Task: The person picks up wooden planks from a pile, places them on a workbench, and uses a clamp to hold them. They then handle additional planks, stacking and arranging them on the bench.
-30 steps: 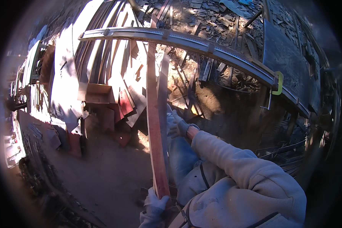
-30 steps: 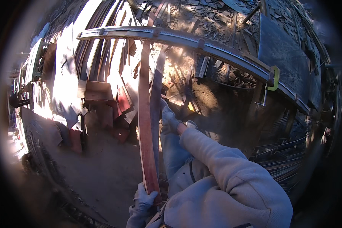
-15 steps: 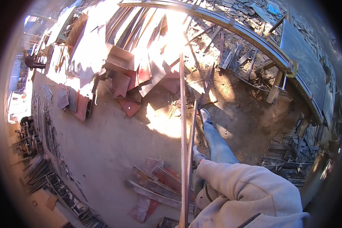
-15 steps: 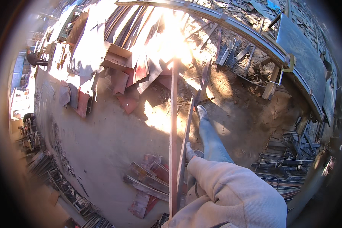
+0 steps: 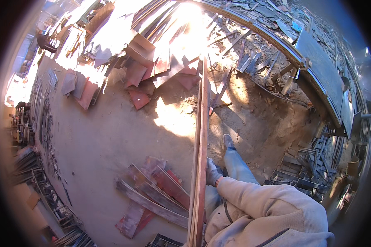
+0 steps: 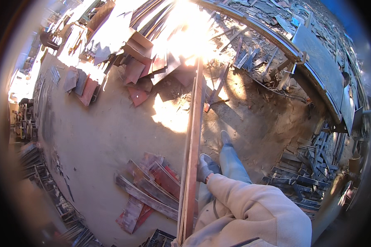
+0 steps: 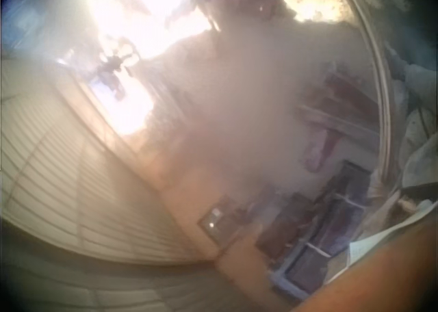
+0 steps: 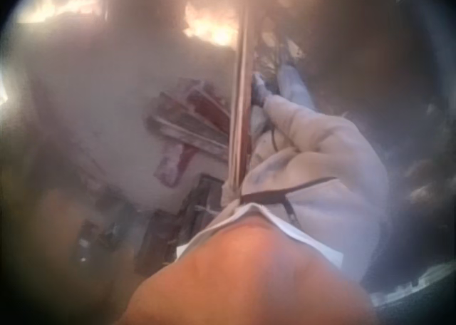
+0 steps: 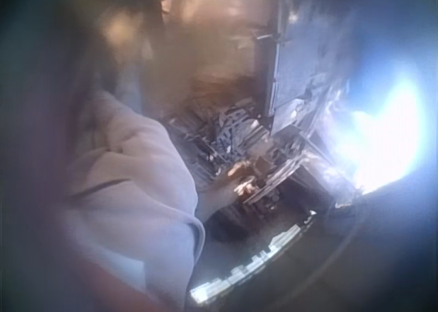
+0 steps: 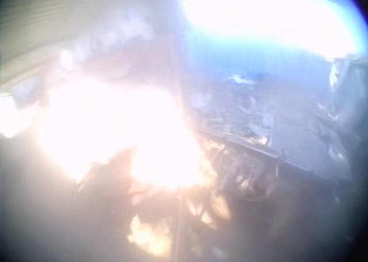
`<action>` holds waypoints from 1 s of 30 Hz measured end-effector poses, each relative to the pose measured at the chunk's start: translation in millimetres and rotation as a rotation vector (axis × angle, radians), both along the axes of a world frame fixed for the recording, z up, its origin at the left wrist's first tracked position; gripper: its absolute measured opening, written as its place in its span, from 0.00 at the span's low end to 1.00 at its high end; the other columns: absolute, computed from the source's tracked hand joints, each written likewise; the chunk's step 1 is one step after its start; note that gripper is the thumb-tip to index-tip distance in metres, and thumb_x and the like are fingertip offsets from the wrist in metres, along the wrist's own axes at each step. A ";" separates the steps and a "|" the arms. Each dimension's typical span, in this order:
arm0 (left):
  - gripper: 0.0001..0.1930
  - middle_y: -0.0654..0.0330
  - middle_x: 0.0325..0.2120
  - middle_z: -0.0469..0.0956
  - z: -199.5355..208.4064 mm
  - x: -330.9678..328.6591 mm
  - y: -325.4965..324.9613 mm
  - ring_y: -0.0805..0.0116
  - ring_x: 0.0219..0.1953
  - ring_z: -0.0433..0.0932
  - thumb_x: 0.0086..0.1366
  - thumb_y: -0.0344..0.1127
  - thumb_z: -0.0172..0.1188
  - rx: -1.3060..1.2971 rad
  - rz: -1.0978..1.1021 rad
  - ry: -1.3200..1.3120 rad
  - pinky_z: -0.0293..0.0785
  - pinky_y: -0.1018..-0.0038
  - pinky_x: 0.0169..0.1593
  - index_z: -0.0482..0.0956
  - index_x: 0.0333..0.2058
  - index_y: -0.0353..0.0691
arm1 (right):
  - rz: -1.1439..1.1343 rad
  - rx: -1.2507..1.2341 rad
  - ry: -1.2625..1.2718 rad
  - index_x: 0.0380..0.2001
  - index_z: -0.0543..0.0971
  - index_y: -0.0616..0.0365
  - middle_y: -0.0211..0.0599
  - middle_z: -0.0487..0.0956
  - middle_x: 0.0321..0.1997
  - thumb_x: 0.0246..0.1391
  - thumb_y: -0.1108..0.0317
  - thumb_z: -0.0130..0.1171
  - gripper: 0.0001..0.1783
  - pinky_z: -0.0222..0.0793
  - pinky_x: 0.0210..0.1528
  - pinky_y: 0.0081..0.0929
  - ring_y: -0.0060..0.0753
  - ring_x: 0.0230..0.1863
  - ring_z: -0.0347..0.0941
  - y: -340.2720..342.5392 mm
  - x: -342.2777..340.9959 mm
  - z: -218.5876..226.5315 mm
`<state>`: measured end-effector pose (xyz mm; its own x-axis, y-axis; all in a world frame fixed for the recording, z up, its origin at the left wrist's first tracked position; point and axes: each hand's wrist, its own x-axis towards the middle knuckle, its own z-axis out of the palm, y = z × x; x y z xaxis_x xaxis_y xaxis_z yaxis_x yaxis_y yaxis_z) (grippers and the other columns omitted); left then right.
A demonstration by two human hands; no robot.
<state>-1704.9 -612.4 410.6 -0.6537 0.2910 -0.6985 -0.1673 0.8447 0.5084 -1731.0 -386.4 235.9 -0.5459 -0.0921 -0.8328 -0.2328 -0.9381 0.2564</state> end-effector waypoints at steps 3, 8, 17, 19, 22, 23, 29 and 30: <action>0.37 0.43 0.44 0.86 -3.4 11.5 -10.6 0.47 0.46 0.87 0.51 0.43 0.80 0.010 0.024 -0.014 0.82 0.57 0.51 0.76 0.57 0.36 | 0.060 -0.038 0.262 0.44 0.79 0.66 0.57 0.80 0.44 0.68 0.28 0.44 0.43 0.75 0.58 0.55 0.61 0.48 0.77 -6.9 4.9 2.6; 0.37 0.44 0.44 0.86 -3.6 29.6 -21.2 0.48 0.46 0.87 0.51 0.43 0.80 0.018 0.061 -0.014 0.82 0.57 0.51 0.76 0.57 0.36 | 0.134 -0.110 0.599 0.52 0.79 0.66 0.56 0.81 0.52 0.70 0.32 0.42 0.42 0.72 0.65 0.53 0.58 0.57 0.77 -29.0 12.2 -6.9; 0.36 0.44 0.44 0.86 -12.7 45.5 2.8 0.49 0.45 0.87 0.50 0.42 0.80 0.088 0.027 0.013 0.82 0.58 0.51 0.76 0.57 0.36 | 0.217 0.513 0.497 0.65 0.76 0.50 0.30 0.81 0.59 0.68 0.26 0.47 0.42 0.71 0.63 0.41 0.37 0.59 0.76 53.8 11.8 128.1; 0.36 0.44 0.43 0.86 -16.9 39.5 19.3 0.49 0.45 0.87 0.50 0.42 0.80 0.118 -0.032 0.018 0.82 0.58 0.51 0.76 0.56 0.36 | 0.163 0.616 0.613 0.60 0.79 0.46 0.21 0.82 0.52 0.70 0.32 0.53 0.33 0.74 0.55 0.35 0.25 0.51 0.76 66.9 26.2 154.6; 0.36 0.44 0.43 0.86 -23.4 26.8 50.0 0.50 0.45 0.87 0.50 0.42 0.80 0.159 -0.158 0.018 0.82 0.58 0.51 0.76 0.56 0.36 | -0.602 -0.798 1.035 0.64 0.77 0.55 0.40 0.80 0.60 0.71 0.34 0.53 0.37 0.72 0.64 0.40 0.41 0.60 0.76 84.5 49.0 172.3; 0.36 0.45 0.43 0.86 -25.7 23.2 61.4 0.50 0.45 0.87 0.50 0.42 0.80 0.174 -0.206 0.012 0.82 0.58 0.51 0.76 0.56 0.36 | -0.733 -1.138 1.186 0.65 0.75 0.57 0.43 0.79 0.62 0.71 0.34 0.52 0.38 0.71 0.66 0.42 0.44 0.62 0.75 91.7 59.3 174.3; 0.36 0.45 0.43 0.86 -33.4 36.6 140.0 0.50 0.44 0.87 0.50 0.41 0.80 0.228 -0.518 0.003 0.82 0.59 0.51 0.76 0.56 0.35 | -0.377 0.591 0.768 0.70 0.69 0.57 0.47 0.78 0.65 0.74 0.35 0.46 0.39 0.69 0.68 0.54 0.48 0.62 0.76 171.6 161.8 204.1; 0.36 0.45 0.43 0.86 -33.7 44.8 155.2 0.50 0.44 0.87 0.50 0.41 0.80 0.234 -0.560 0.002 0.82 0.59 0.51 0.76 0.56 0.35 | -0.435 0.659 0.794 0.69 0.70 0.57 0.48 0.79 0.64 0.73 0.36 0.47 0.38 0.71 0.67 0.54 0.49 0.61 0.77 187.9 182.3 213.9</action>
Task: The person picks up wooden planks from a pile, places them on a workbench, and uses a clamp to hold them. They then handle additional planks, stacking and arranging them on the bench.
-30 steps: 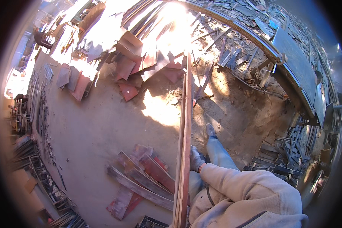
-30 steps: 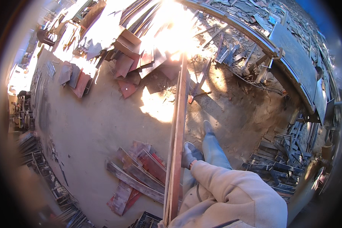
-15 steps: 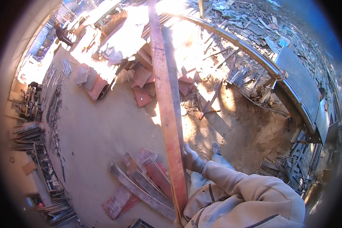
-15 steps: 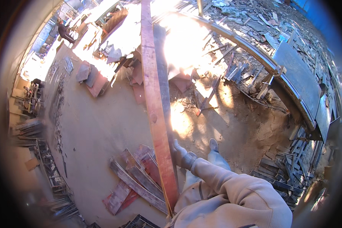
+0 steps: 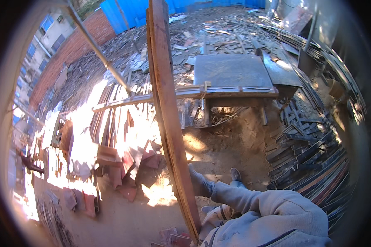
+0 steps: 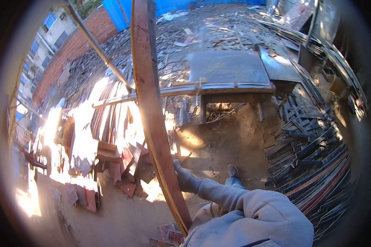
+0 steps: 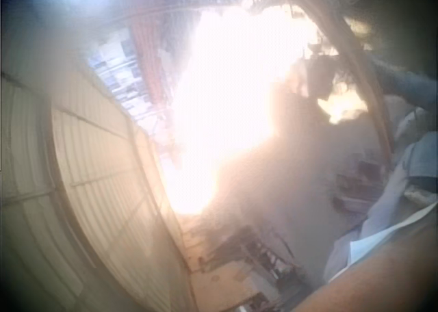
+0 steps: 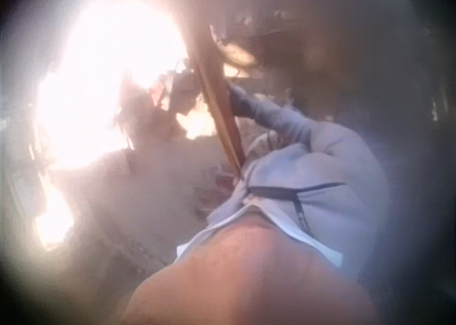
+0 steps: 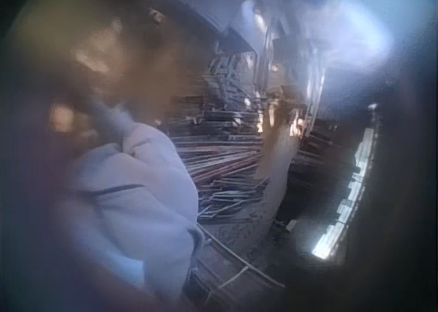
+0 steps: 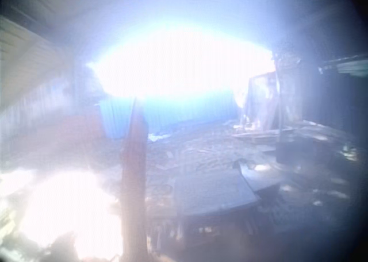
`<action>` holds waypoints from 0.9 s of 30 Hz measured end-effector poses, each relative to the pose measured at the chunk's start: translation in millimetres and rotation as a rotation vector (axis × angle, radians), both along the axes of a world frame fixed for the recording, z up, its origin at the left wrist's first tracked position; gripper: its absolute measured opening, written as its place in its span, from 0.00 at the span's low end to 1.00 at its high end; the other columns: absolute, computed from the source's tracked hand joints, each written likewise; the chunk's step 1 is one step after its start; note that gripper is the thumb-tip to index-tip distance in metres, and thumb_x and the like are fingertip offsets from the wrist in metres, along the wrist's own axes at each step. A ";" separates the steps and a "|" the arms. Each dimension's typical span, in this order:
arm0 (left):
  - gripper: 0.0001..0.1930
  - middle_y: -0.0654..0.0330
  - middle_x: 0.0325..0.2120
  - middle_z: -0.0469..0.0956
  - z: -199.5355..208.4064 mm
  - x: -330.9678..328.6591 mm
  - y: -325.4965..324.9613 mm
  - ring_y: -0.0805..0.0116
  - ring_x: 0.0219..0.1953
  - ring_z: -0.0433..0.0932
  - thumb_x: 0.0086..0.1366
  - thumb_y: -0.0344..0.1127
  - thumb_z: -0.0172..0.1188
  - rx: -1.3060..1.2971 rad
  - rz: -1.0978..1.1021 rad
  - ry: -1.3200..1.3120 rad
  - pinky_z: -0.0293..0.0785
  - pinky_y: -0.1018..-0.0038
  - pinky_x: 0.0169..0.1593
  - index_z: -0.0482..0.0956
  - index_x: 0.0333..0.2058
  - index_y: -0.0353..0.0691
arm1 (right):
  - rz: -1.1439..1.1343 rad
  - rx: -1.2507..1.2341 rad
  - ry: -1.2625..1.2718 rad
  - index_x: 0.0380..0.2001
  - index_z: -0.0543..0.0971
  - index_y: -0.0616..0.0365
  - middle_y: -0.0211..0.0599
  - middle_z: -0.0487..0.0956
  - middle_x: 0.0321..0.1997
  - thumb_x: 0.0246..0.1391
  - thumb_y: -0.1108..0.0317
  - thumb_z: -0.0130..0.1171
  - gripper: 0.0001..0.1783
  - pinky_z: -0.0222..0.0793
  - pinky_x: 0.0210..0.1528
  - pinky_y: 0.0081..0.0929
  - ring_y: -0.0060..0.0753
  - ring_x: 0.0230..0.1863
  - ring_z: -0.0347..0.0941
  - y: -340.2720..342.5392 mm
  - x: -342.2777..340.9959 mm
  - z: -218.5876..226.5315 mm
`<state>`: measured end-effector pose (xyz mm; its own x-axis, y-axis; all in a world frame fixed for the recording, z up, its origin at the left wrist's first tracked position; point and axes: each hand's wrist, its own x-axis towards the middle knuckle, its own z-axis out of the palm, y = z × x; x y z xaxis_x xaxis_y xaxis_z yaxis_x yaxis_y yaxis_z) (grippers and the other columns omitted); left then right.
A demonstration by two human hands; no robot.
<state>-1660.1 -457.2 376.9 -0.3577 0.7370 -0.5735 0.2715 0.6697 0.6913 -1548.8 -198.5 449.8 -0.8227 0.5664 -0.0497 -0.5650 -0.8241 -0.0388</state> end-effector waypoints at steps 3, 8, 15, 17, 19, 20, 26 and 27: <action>0.36 0.45 0.43 0.86 -1.4 31.5 54.2 0.51 0.44 0.87 0.50 0.41 0.80 0.017 -0.126 0.005 0.82 0.59 0.51 0.76 0.56 0.35 | -0.115 0.173 0.179 0.64 0.74 0.59 0.50 0.81 0.56 0.74 0.43 0.50 0.31 0.76 0.63 0.52 0.50 0.56 0.80 48.7 67.0 21.5; 0.36 0.46 0.43 0.86 -0.7 98.5 126.2 0.51 0.44 0.87 0.50 0.41 0.81 0.002 -0.226 0.051 0.82 0.60 0.51 0.77 0.56 0.35 | -0.356 0.169 -0.044 0.69 0.70 0.68 0.57 0.80 0.63 0.77 0.40 0.41 0.40 0.73 0.71 0.55 0.54 0.63 0.80 107.9 197.2 -2.0; 0.36 0.46 0.42 0.86 27.7 139.3 194.7 0.52 0.44 0.87 0.49 0.40 0.81 0.011 -0.246 0.151 0.82 0.60 0.51 0.77 0.55 0.35 | -0.748 -0.253 -0.192 0.66 0.73 0.59 0.46 0.81 0.56 0.75 0.42 0.49 0.33 0.74 0.67 0.48 0.48 0.57 0.80 169.9 370.9 -51.5; 0.35 0.46 0.42 0.86 55.2 135.3 238.1 0.52 0.43 0.87 0.49 0.40 0.81 0.028 -0.332 0.298 0.82 0.60 0.51 0.77 0.55 0.35 | -1.070 -0.241 -0.319 0.66 0.74 0.58 0.43 0.81 0.58 0.74 0.42 0.51 0.33 0.74 0.67 0.47 0.47 0.58 0.80 200.8 405.2 -50.5; 0.35 0.51 0.38 0.86 82.7 139.7 301.7 0.52 0.41 0.86 0.45 0.49 0.86 0.196 -0.557 0.525 0.82 0.58 0.48 0.83 0.49 0.38 | -1.216 -0.347 -0.376 0.66 0.75 0.57 0.40 0.81 0.60 0.74 0.42 0.53 0.32 0.74 0.67 0.46 0.46 0.59 0.79 224.9 437.7 -48.0; 0.36 0.50 0.38 0.86 95.4 146.4 341.6 0.50 0.41 0.86 0.47 0.53 0.85 0.296 -0.610 0.504 0.81 0.58 0.47 0.83 0.49 0.38 | -1.217 -0.379 -0.319 0.65 0.75 0.56 0.38 0.81 0.61 0.73 0.42 0.54 0.32 0.74 0.67 0.45 0.46 0.59 0.79 240.6 458.6 -48.0; 0.32 0.44 0.35 0.85 157.0 240.6 575.7 0.40 0.42 0.86 0.66 0.68 0.64 0.279 -0.989 0.644 0.79 0.53 0.47 0.85 0.45 0.40 | -1.314 -0.443 -0.421 0.58 0.80 0.51 0.33 0.83 0.57 0.69 0.50 0.63 0.23 0.74 0.63 0.38 0.39 0.58 0.78 357.1 568.0 -73.5; 0.30 0.43 0.34 0.85 163.1 260.8 608.7 0.39 0.41 0.85 0.67 0.66 0.64 0.301 -0.969 0.507 0.79 0.53 0.47 0.85 0.44 0.40 | -1.324 -0.474 -0.448 0.57 0.81 0.51 0.33 0.84 0.55 0.68 0.51 0.65 0.22 0.74 0.63 0.39 0.39 0.57 0.78 380.0 584.9 -79.6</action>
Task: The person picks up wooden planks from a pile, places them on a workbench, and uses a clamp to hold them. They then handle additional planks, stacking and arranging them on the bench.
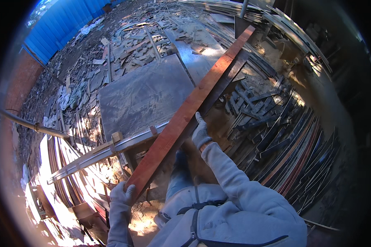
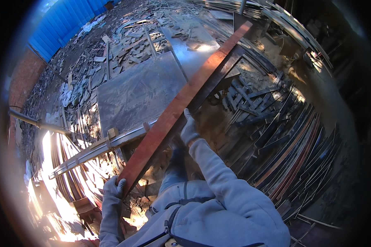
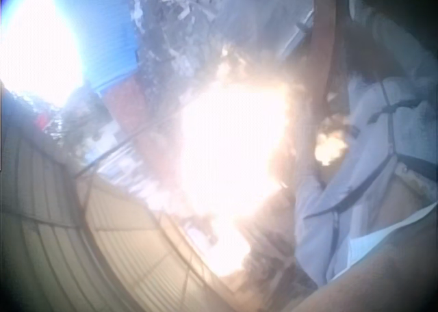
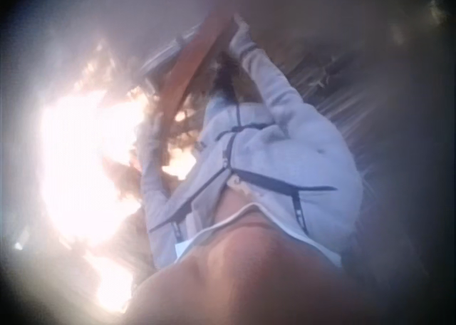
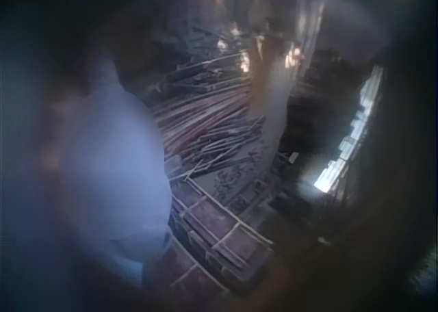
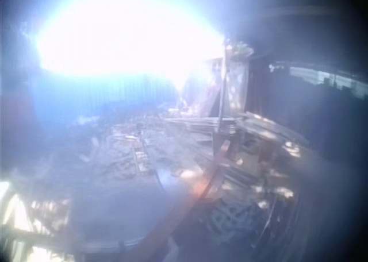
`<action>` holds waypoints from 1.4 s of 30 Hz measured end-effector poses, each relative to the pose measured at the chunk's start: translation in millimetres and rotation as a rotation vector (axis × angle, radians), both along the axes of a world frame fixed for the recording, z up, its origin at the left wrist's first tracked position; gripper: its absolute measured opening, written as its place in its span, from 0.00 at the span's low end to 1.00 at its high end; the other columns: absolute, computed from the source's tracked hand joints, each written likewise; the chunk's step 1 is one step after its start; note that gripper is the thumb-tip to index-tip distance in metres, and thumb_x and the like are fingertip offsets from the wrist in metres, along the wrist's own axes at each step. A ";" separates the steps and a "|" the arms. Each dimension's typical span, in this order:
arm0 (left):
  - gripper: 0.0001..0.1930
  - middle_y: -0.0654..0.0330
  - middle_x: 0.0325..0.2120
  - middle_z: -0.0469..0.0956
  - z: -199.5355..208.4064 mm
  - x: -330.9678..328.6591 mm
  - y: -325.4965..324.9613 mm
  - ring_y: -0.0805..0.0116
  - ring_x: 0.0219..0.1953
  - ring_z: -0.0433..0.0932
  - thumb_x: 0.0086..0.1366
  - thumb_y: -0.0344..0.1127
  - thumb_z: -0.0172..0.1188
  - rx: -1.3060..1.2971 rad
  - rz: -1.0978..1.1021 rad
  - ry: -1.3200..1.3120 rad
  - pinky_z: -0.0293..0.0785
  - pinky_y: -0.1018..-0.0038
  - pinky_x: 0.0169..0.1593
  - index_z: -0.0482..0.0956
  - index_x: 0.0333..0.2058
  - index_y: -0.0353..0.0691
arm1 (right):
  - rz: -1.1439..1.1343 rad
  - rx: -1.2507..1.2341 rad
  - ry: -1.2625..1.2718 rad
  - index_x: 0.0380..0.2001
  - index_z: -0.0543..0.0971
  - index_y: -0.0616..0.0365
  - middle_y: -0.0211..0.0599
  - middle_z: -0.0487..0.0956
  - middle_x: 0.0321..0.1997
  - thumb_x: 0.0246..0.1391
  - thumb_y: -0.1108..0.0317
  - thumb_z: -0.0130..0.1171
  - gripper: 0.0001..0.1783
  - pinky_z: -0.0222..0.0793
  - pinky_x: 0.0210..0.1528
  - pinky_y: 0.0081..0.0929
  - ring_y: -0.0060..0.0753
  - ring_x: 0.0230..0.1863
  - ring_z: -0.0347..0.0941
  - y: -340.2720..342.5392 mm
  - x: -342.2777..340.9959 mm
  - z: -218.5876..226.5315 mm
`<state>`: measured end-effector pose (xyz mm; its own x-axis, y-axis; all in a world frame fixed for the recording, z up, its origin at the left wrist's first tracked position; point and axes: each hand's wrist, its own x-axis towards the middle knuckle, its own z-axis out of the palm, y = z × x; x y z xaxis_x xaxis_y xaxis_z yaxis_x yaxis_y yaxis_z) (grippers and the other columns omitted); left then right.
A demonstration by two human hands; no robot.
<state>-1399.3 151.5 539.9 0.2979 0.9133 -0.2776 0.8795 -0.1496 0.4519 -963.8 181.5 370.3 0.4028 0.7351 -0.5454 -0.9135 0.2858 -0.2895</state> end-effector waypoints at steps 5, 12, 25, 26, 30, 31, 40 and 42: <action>0.29 0.40 0.32 0.83 -2.4 66.3 183.4 0.35 0.39 0.82 0.71 0.65 0.60 -0.012 -0.245 0.110 0.76 0.50 0.44 0.84 0.38 0.39 | 0.090 -0.193 -0.067 0.58 0.79 0.54 0.34 0.84 0.52 0.63 0.48 0.69 0.27 0.78 0.57 0.46 0.41 0.55 0.79 81.7 64.5 -30.8; 0.36 0.44 0.43 0.86 -64.0 121.8 396.9 0.41 0.50 0.84 0.73 0.73 0.47 -0.082 -0.339 0.362 0.78 0.52 0.54 0.85 0.45 0.43 | 1.085 -0.942 -1.812 0.68 0.72 0.57 0.51 0.82 0.56 0.51 0.43 0.76 0.48 0.71 0.64 0.52 0.56 0.60 0.77 146.5 157.6 -23.0; 0.37 0.48 0.62 0.77 -174.4 225.1 445.1 0.47 0.67 0.72 0.71 0.68 0.53 0.107 -0.301 0.281 0.59 0.49 0.72 0.80 0.60 0.39 | 1.765 -0.463 -2.523 0.77 0.56 0.58 0.54 0.67 0.72 0.24 0.47 0.89 0.77 0.54 0.78 0.46 0.59 0.74 0.60 292.0 279.0 -20.9; 0.40 0.48 0.66 0.73 -179.5 237.5 437.8 0.47 0.70 0.67 0.69 0.69 0.55 0.102 -0.321 0.240 0.54 0.48 0.75 0.76 0.64 0.39 | 1.788 -0.493 -2.529 0.75 0.60 0.58 0.52 0.69 0.68 0.23 0.46 0.88 0.74 0.58 0.75 0.46 0.58 0.71 0.63 290.4 280.3 -22.9; 0.58 0.48 0.75 0.62 -191.4 260.7 399.2 0.47 0.77 0.57 0.58 0.76 0.63 0.094 -0.467 0.111 0.42 0.49 0.81 0.62 0.75 0.39 | 1.720 -0.417 -2.651 0.61 0.72 0.57 0.49 0.75 0.55 0.25 0.38 0.85 0.60 0.65 0.64 0.47 0.55 0.59 0.70 284.2 284.3 -26.8; 0.60 0.48 0.75 0.62 -193.0 260.6 392.5 0.47 0.78 0.56 0.56 0.76 0.64 0.167 -0.472 0.081 0.40 0.49 0.81 0.60 0.75 0.38 | 1.796 -0.478 -2.627 0.60 0.72 0.57 0.49 0.75 0.54 0.25 0.37 0.84 0.59 0.66 0.63 0.47 0.55 0.59 0.70 282.9 285.0 -27.9; 0.52 0.46 0.68 0.67 -188.0 228.6 410.5 0.46 0.73 0.64 0.51 0.45 0.71 0.342 -0.554 0.138 0.48 0.35 0.76 0.60 0.74 0.38 | 1.396 -0.375 -2.724 0.50 0.78 0.57 0.49 0.79 0.51 0.32 0.38 0.81 0.46 0.71 0.60 0.50 0.56 0.56 0.74 291.8 294.6 -19.0; 0.55 0.48 0.66 0.68 -189.2 229.6 427.1 0.48 0.69 0.67 0.49 0.47 0.75 0.301 -0.542 0.142 0.51 0.36 0.75 0.59 0.75 0.41 | 1.400 -0.343 -2.779 0.47 0.79 0.54 0.46 0.78 0.47 0.27 0.33 0.81 0.47 0.72 0.55 0.48 0.53 0.53 0.74 293.8 292.3 -17.9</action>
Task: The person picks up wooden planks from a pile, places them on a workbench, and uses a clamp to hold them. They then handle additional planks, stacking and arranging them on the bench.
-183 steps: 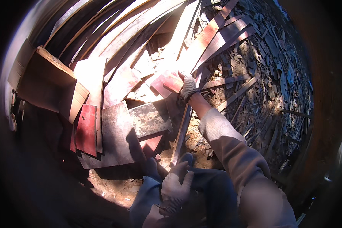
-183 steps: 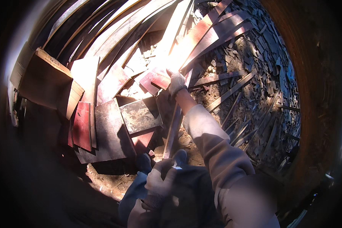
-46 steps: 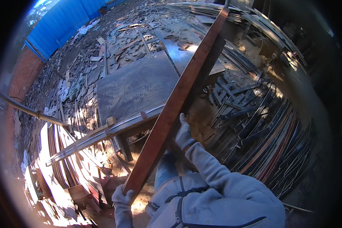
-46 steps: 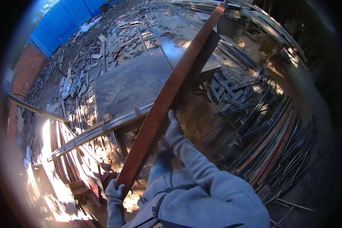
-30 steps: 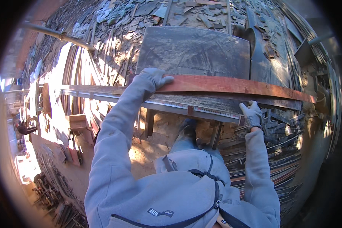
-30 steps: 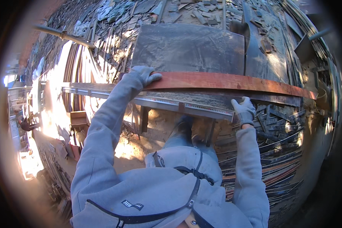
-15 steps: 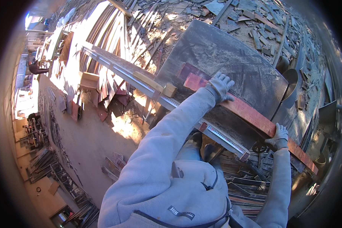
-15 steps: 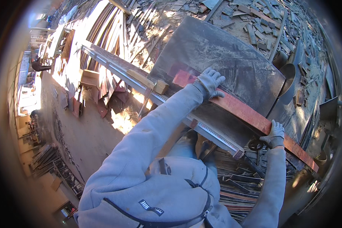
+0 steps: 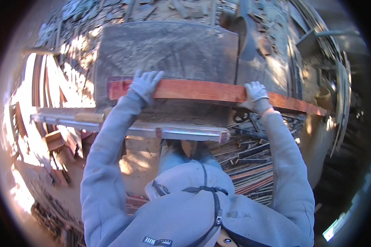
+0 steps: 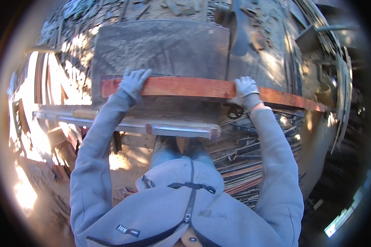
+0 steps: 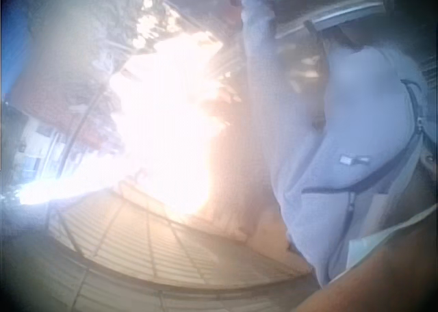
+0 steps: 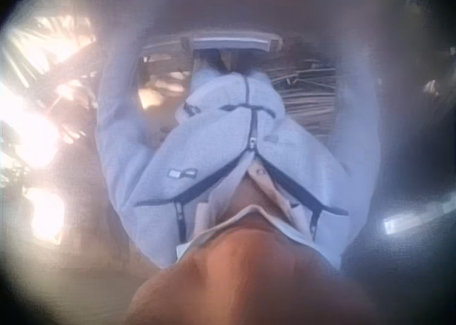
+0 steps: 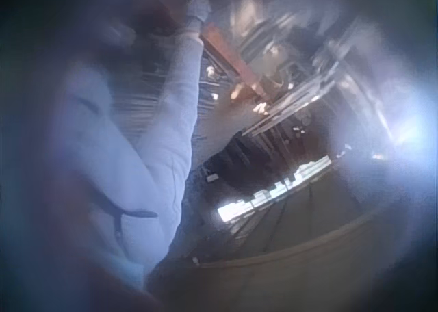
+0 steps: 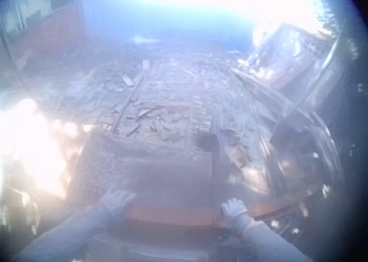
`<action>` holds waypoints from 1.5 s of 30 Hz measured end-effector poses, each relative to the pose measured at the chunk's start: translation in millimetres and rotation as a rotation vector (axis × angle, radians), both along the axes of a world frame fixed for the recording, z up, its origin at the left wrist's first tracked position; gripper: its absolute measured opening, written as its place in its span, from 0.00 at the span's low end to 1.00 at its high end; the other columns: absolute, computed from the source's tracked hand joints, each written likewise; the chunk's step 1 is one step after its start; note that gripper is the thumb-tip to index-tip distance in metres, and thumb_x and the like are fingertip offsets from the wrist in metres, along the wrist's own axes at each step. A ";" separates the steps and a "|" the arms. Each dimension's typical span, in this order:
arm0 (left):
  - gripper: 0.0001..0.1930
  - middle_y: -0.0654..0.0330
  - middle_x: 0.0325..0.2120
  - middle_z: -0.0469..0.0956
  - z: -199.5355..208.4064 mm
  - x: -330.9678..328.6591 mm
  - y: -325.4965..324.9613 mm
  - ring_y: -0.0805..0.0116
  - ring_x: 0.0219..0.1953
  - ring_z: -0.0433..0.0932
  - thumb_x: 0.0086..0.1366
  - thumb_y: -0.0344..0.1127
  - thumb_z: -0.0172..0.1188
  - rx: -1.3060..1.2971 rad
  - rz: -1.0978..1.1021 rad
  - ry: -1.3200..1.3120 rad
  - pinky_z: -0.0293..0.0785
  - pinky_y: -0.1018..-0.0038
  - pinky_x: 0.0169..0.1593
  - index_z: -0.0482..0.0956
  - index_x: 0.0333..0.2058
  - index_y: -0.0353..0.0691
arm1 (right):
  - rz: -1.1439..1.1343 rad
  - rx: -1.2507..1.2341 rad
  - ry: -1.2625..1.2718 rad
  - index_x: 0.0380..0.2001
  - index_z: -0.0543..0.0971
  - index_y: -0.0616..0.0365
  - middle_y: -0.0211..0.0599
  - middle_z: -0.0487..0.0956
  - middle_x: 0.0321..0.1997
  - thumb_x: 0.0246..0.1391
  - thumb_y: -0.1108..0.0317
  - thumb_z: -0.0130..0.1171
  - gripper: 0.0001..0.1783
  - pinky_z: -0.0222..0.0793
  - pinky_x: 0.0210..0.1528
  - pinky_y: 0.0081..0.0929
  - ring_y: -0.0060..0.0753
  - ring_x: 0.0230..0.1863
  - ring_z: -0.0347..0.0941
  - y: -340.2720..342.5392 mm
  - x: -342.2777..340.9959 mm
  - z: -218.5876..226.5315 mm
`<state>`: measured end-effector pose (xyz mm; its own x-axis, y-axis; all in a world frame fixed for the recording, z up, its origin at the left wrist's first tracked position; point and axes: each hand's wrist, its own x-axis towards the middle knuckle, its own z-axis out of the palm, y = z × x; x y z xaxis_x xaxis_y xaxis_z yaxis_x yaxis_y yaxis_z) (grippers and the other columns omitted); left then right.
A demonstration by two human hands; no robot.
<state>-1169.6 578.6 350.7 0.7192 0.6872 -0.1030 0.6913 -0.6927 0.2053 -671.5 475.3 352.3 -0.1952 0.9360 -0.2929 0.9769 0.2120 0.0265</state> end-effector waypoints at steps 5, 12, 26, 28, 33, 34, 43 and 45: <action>0.54 0.50 0.59 0.71 -5.8 4.0 17.7 0.50 0.63 0.71 0.44 0.42 0.74 -0.122 -0.033 0.298 0.60 0.49 0.70 0.62 0.72 0.39 | 0.014 -0.091 -0.017 0.70 0.69 0.59 0.57 0.69 0.70 0.31 0.32 0.81 0.66 0.54 0.78 0.50 0.58 0.73 0.62 -21.6 -2.4 -5.2; 0.49 0.52 0.54 0.71 -11.9 10.7 13.0 0.50 0.58 0.71 0.43 0.40 0.72 -0.084 -0.020 0.336 0.65 0.54 0.60 0.65 0.67 0.40 | -0.080 -0.263 -0.019 0.73 0.61 0.58 0.50 0.74 0.59 0.36 0.48 0.81 0.63 0.60 0.70 0.48 0.55 0.63 0.69 -40.1 64.6 -34.3; 0.43 0.55 0.55 0.74 -9.0 54.3 -37.6 0.56 0.60 0.73 0.47 0.46 0.73 -0.142 -0.030 0.294 0.68 0.58 0.58 0.71 0.64 0.42 | -0.035 -0.193 0.008 0.64 0.64 0.59 0.51 0.72 0.54 0.27 0.58 0.82 0.58 0.64 0.65 0.47 0.58 0.58 0.69 -87.4 121.5 -59.5; 0.47 0.51 0.59 0.73 -16.0 59.2 -58.1 0.52 0.65 0.71 0.52 0.55 0.72 -0.215 -0.042 0.338 0.65 0.56 0.65 0.68 0.68 0.40 | -0.039 -0.213 0.020 0.63 0.64 0.58 0.51 0.72 0.54 0.25 0.59 0.81 0.58 0.65 0.64 0.47 0.57 0.57 0.70 -106.1 130.3 -54.7; 0.52 0.43 0.65 0.70 -26.4 49.7 -90.1 0.40 0.70 0.64 0.61 0.75 0.61 -0.331 0.129 0.070 0.52 0.48 0.77 0.64 0.74 0.44 | -0.033 -0.227 -0.024 0.63 0.65 0.57 0.50 0.73 0.53 0.27 0.58 0.79 0.55 0.66 0.61 0.48 0.55 0.56 0.70 -132.2 122.3 -38.6; 0.50 0.43 0.64 0.70 -25.3 45.8 -95.0 0.40 0.70 0.64 0.62 0.73 0.61 -0.294 0.130 0.080 0.52 0.48 0.77 0.65 0.73 0.46 | -0.046 -0.223 -0.035 0.62 0.65 0.57 0.49 0.73 0.53 0.28 0.58 0.79 0.54 0.66 0.61 0.48 0.55 0.56 0.70 -133.6 115.4 -35.5; 0.36 0.50 0.61 0.73 -15.5 12.6 -108.0 0.47 0.68 0.68 0.63 0.49 0.70 -0.253 0.194 0.006 0.54 0.45 0.76 0.72 0.69 0.52 | 0.032 -0.138 -0.026 0.61 0.70 0.60 0.47 0.75 0.53 0.40 0.56 0.71 0.43 0.66 0.58 0.48 0.53 0.55 0.72 -135.5 66.5 -23.9; 0.37 0.50 0.63 0.72 -19.1 8.7 -109.3 0.47 0.70 0.66 0.65 0.53 0.67 -0.241 0.161 0.028 0.51 0.43 0.77 0.70 0.70 0.53 | 0.014 -0.204 -0.098 0.61 0.70 0.58 0.46 0.75 0.51 0.42 0.55 0.70 0.42 0.65 0.59 0.47 0.50 0.54 0.72 -139.8 65.3 -26.2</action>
